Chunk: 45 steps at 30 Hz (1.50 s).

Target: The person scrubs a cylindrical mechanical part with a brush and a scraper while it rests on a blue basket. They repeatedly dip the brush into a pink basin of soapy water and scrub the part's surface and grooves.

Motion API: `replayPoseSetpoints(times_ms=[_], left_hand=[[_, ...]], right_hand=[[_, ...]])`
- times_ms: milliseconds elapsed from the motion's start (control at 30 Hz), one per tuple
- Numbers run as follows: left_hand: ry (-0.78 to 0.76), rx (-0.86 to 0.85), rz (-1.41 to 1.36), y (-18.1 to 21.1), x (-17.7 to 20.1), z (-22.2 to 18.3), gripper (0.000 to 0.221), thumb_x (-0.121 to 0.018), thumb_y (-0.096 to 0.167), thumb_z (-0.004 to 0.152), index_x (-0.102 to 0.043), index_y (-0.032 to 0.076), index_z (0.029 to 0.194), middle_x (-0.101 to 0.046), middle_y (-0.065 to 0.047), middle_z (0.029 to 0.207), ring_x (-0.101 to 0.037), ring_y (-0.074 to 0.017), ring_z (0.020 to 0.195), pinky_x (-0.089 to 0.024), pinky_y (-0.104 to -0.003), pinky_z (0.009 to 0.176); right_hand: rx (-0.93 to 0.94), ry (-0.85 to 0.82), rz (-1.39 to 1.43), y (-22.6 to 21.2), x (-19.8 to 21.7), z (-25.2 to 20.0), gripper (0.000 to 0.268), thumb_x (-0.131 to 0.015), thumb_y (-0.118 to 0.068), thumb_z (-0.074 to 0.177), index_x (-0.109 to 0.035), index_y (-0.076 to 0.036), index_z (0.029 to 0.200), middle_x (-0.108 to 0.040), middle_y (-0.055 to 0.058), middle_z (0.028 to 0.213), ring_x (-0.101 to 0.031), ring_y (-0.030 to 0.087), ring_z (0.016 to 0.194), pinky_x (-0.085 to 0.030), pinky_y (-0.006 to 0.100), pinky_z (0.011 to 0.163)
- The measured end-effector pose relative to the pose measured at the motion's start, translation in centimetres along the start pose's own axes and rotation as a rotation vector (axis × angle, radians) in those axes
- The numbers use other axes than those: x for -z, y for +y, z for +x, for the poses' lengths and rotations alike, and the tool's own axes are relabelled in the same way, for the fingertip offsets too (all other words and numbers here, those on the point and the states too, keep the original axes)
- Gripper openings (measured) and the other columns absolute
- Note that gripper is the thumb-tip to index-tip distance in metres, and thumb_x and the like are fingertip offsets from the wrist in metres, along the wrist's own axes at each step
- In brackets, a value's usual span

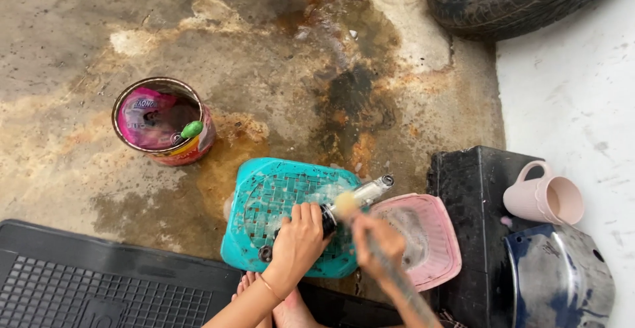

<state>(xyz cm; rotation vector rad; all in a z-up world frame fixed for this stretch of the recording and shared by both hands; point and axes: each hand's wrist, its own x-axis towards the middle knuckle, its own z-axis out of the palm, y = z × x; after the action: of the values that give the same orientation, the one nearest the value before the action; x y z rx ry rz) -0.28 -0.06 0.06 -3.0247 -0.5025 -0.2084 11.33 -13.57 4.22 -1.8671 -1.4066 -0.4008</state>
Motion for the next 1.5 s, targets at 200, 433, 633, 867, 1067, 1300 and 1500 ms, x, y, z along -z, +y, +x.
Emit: replayPoseSetpoints(times_ms=[200,433,633,867,1067,1300,1500], left_hand=[[0.047,0.005,0.022,0.1,0.1,-0.1,0.079,-0.071,0.074,0.085,-0.057,0.002,0.116,-0.057,-0.005,0.096,-0.054,-0.0184,0.084,-0.053,-0.031,0.060],[0.035,-0.002,0.036,0.1,0.3,-0.4,0.079,-0.072,0.077,0.083,-0.057,0.005,0.112,-0.055,-0.003,0.094,-0.053,-0.0170,0.083,-0.053,-0.031,0.061],[0.038,-0.006,0.040,-0.3,-0.2,-0.3,0.083,-0.076,0.076,0.078,-0.057,0.004,0.114,-0.055,-0.003,0.094,-0.053,-0.0176,0.083,-0.053,-0.031,0.061],[0.005,-0.007,0.042,-0.3,0.4,-0.3,0.080,-0.073,0.076,0.082,-0.056,0.004,0.112,-0.054,-0.003,0.092,-0.053,-0.0173,0.081,-0.054,-0.031,0.061],[0.041,0.011,0.043,-0.5,0.3,-0.3,0.083,-0.072,0.078,0.082,-0.057,0.003,0.114,-0.055,-0.004,0.092,-0.054,-0.0180,0.081,-0.055,-0.032,0.063],[0.010,0.001,0.051,-0.3,0.3,-0.6,0.079,-0.077,0.073,0.076,-0.057,0.006,0.112,-0.055,-0.002,0.092,-0.054,-0.0173,0.082,-0.054,-0.032,0.063],[0.009,0.006,0.030,-0.4,0.3,-0.1,0.079,-0.073,0.075,0.081,-0.056,0.005,0.114,-0.056,-0.004,0.095,-0.056,-0.0186,0.085,-0.057,-0.034,0.066]], right_hand=[[-0.280,0.012,-0.141,-0.9,0.2,1.5,0.021,-0.052,-0.015,0.102,-0.068,-0.007,0.091,-0.074,0.006,0.076,-0.052,0.004,0.043,-0.030,0.016,0.030],[-0.512,0.000,-0.069,0.4,1.1,1.9,0.025,-0.048,-0.023,0.105,-0.065,-0.008,0.096,-0.064,0.001,0.070,-0.053,0.007,0.048,-0.033,0.017,0.033],[-0.383,0.006,0.097,2.1,-0.2,-0.3,0.013,-0.061,-0.013,0.097,-0.068,-0.004,0.105,-0.074,0.008,0.087,-0.067,0.011,0.060,-0.051,0.019,0.047],[-0.342,-0.071,0.034,-1.6,0.2,2.2,0.014,-0.064,-0.006,0.092,-0.072,-0.002,0.103,-0.078,0.009,0.080,-0.069,0.008,0.051,-0.052,0.015,0.035],[-1.025,0.319,0.096,1.4,1.2,3.9,0.026,-0.058,-0.027,0.099,-0.063,-0.007,0.116,-0.066,0.012,0.116,-0.066,0.017,0.080,-0.056,0.023,0.050],[-0.395,0.025,0.032,-2.5,-0.4,1.7,0.021,-0.055,-0.014,0.099,-0.067,-0.007,0.083,-0.066,0.003,0.071,-0.058,0.007,0.057,-0.046,0.015,0.045],[-0.587,0.075,0.139,-2.7,-0.6,1.9,0.018,-0.054,-0.018,0.100,-0.068,-0.011,0.092,-0.072,0.002,0.082,-0.063,0.008,0.063,-0.047,0.019,0.047]])
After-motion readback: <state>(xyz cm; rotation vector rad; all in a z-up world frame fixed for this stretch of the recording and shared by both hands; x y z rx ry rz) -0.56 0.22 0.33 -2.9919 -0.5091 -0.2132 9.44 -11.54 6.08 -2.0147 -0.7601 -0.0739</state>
